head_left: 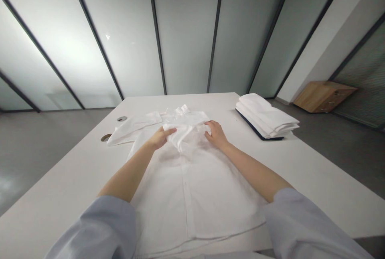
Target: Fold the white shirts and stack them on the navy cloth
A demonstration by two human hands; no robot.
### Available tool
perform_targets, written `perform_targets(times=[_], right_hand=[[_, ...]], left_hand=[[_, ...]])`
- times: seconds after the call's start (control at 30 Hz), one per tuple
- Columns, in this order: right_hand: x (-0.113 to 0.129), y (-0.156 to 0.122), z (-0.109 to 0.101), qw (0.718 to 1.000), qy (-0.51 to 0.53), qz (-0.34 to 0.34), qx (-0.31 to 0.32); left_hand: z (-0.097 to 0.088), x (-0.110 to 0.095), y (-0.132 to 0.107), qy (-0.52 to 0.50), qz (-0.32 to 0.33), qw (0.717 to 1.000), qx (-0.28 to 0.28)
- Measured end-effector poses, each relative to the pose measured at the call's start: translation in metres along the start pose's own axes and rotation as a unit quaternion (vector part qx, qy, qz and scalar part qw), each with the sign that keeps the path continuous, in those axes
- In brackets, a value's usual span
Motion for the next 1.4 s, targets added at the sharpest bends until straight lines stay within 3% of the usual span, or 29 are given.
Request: perform_targets(times=[0.07,0.17,0.3,0.4,0.47,0.57,0.67,0.77,0.93,0.97,1.03,1.1,1.17,1.23,1.3,1.4], right_hand=[[-0.009,0.004,-0.005,0.995,-0.060,0.074,-0.006],[-0.023,0.007,-0.009,0.977,-0.107,0.184,0.016],[-0.034,0.009,-0.011,0.957,-0.088,0.277,0.020],[-0.036,0.012,-0.015,0.957,-0.121,0.262,-0.013],[-0.035,0.014,-0.017,0.961,-0.146,0.234,0.008],[-0.039,0.019,-0.018,0.958,-0.147,0.234,0.073],[-0.048,0.023,-0.018,0.949,-0.115,0.283,0.078],[-0.058,0.025,-0.014,0.949,-0.094,0.295,0.068],[-0.070,0.030,-0.008,0.967,-0.057,0.226,0.106],[-0.071,0.032,-0.008,0.971,-0.036,0.202,0.126],[-0.075,0.037,-0.010,0.970,0.020,0.179,0.162],[-0.079,0.041,-0.013,0.958,0.077,0.213,0.174],[-0.083,0.044,-0.017,0.943,0.123,0.273,0.148],[-0.083,0.045,-0.021,0.936,0.148,0.305,0.097],[-0.077,0.046,-0.022,0.942,0.147,0.295,0.053],[-0.057,0.047,-0.016,0.968,0.089,0.230,0.050]], left_hand=[[-0.015,-0.014,-0.001,-0.006,-0.022,1.000,0.001],[-0.034,-0.029,-0.008,0.027,-0.110,0.990,0.082],[-0.044,-0.023,-0.025,0.085,-0.225,0.956,0.168],[-0.044,-0.007,-0.034,0.083,-0.242,0.950,0.178],[-0.044,0.003,-0.037,0.077,-0.252,0.951,0.162],[-0.047,0.007,-0.036,0.068,-0.246,0.963,0.081],[-0.048,-0.002,-0.034,0.033,-0.199,0.979,0.018],[-0.048,-0.010,-0.036,0.039,-0.217,0.972,0.077],[-0.059,-0.004,-0.038,0.203,-0.329,0.900,0.202],[-0.060,0.000,-0.036,0.218,-0.327,0.894,0.218],[-0.061,0.010,-0.028,0.232,-0.284,0.907,0.207],[-0.060,0.021,-0.016,0.255,-0.212,0.932,0.144],[-0.055,0.033,-0.003,0.309,-0.141,0.935,0.104],[-0.044,0.043,0.011,0.388,-0.075,0.911,0.117],[-0.029,0.049,0.024,0.463,-0.037,0.872,0.158],[-0.005,0.053,0.044,0.547,-0.052,0.812,0.198]])
Point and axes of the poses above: each hand's wrist, its own y-axis towards the middle knuckle, its own z-axis out of the palm, x = y × z, the point moved 2 cm from there along y, towards the middle knuckle, and after that the axes turned 15 degrees about z, right-handed, at the moved point
